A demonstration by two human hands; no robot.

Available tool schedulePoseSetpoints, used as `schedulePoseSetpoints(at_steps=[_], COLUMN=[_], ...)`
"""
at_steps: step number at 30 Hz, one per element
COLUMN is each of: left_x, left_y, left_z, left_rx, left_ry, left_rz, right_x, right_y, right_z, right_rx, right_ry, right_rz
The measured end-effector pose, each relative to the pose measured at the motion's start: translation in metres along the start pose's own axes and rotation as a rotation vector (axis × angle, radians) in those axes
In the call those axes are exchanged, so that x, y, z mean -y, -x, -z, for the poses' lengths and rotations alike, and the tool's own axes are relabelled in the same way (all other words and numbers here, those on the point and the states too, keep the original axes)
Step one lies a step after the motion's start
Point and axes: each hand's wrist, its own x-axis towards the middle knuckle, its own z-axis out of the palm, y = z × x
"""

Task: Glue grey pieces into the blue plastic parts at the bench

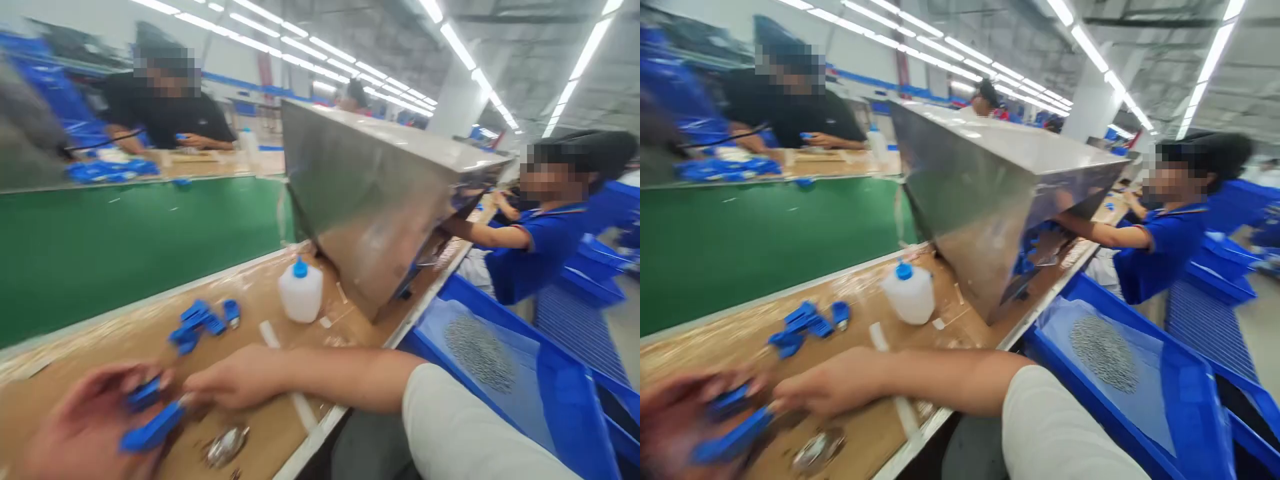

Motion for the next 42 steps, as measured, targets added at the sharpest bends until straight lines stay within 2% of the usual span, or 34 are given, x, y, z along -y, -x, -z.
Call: schedulePoseSetpoints(at_steps=[1, 2, 3, 5, 8, 12, 17, 22, 24, 27, 29, 33, 36, 39, 42], left_x=[-0.001, 0.0, 0.003, 0.013, 0.03, 0.038, 0.039, 0.04, 0.04, 0.042, 0.042, 0.042, 0.042, 0.039, 0.035], left_y=[0.01, 0.017, 0.019, 0.011, -0.008, -0.01, -0.011, -0.019, -0.025, -0.038, -0.046, -0.052, -0.05, -0.047, -0.044], left_z=[0.005, 0.007, 0.008, 0.008, 0.012, 0.013, 0.011, 0.013, 0.015, 0.021, 0.024, 0.025, 0.023, 0.024, 0.027], left_rx=[-0.008, 0.05, 0.119, 0.142, 0.193, 0.232, 0.258, 0.144, 0.066, -0.031, -0.043, 0.099, 0.171, 0.176, 0.1], left_ry=[0.074, 0.225, 0.347, 0.478, 0.546, 0.587, 0.566, 0.453, 0.428, 0.379, 0.281, 0.09, 0.089, 0.152, 0.166], left_rz=[-0.035, -0.072, -0.082, -0.117, -0.129, -0.127, -0.125, -0.229, -0.276, -0.349, -0.396, -0.479, -0.457, -0.328, -0.229], right_x=[0.002, 0.003, 0.002, -0.006, -0.02, -0.021, -0.02, -0.014, -0.011, -0.008, -0.008, -0.004, 0.006, 0.019, 0.027], right_y=[0.003, 0.006, 0.008, 0.007, 0.002, 0.005, 0.005, 0.007, 0.013, 0.025, 0.033, 0.044, 0.045, 0.035, 0.008], right_z=[-0.006, -0.011, -0.016, -0.023, -0.027, -0.027, -0.026, -0.024, -0.019, -0.007, 0.001, 0.012, 0.013, 0.016, 0.023], right_rx=[-0.018, -0.053, -0.099, -0.162, -0.16, -0.145, -0.152, -0.18, -0.212, -0.27, -0.265, -0.252, -0.216, -0.213, -0.323], right_ry=[0.051, 0.082, 0.106, 0.11, 0.091, 0.091, 0.103, 0.162, 0.248, 0.386, 0.436, 0.507, 0.555, 0.594, 0.648], right_rz=[-0.018, -0.014, -0.01, 0.021, 0.067, 0.064, 0.035, 0.037, -0.067, -0.379, -0.545, -0.689, -0.762, -0.748, -0.568])
